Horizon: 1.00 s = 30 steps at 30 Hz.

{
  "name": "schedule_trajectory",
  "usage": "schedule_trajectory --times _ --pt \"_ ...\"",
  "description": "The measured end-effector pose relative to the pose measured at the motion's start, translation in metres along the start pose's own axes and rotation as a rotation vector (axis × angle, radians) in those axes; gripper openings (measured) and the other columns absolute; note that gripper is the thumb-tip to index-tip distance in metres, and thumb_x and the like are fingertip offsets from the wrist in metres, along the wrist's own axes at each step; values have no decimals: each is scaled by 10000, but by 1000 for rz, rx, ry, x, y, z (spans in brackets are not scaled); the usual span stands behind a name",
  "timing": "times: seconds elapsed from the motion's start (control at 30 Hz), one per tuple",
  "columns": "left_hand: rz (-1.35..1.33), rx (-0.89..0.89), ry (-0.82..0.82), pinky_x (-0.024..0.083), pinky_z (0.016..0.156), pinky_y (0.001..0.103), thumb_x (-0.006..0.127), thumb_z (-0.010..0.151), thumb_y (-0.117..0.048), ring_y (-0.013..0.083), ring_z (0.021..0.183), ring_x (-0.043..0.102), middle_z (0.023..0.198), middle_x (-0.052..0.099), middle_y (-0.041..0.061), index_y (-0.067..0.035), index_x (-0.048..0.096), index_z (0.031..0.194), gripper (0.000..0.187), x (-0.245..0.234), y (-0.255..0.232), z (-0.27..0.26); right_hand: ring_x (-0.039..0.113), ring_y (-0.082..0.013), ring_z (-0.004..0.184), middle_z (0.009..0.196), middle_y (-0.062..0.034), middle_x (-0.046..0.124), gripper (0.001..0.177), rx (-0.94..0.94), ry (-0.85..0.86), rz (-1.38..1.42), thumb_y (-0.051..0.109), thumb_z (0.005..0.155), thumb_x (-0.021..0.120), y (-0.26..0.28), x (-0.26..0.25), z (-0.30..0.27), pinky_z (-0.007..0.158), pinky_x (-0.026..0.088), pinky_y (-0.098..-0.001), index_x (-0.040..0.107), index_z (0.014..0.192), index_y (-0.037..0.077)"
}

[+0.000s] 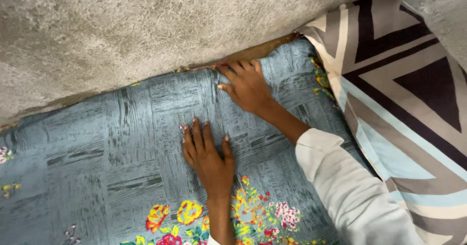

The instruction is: The person smooths a floral-patterned bed sheet on a mattress using both hands. They repeatedly press and rub the fabric to remove wrinkles, moving systematically from the top edge near a pillow down to the lower sections of the bed.

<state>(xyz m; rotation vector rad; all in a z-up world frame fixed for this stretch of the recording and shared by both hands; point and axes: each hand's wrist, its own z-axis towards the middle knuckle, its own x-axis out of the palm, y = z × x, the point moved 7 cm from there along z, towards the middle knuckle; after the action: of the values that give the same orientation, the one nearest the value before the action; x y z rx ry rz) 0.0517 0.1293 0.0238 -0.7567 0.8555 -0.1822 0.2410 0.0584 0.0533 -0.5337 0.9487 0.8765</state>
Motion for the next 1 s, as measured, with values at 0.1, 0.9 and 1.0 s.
schedule_trajectory --times 0.1,0.9,1.0 --pt "7 5 -5 226 1215 571 644 953 -288 423 1503 324 1573 454 204 14 584 1375 523 1 2 -1 560 -307 1210 1288 -109 663 414 88 84 34 362 1023 646 -14 23 3 1003 368 -514 678 1334 90" --pt "0 40 31 128 1239 614 692 906 -379 417 1522 285 1608 404 205 -14 573 1401 627 7 -7 -4 637 -447 931 963 -237 710 400 313 220 -145 438 1042 624 -160 26 -40 861 407 -612 774 1075 68" --pt "-33 40 -7 132 1249 623 682 916 -360 427 1529 285 1607 407 207 0 571 1401 614 1 -6 -6 620 -422 1071 1088 -231 686 384 217 193 -329 384 1026 595 -128 17 -35 983 421 -582 723 1135 38"
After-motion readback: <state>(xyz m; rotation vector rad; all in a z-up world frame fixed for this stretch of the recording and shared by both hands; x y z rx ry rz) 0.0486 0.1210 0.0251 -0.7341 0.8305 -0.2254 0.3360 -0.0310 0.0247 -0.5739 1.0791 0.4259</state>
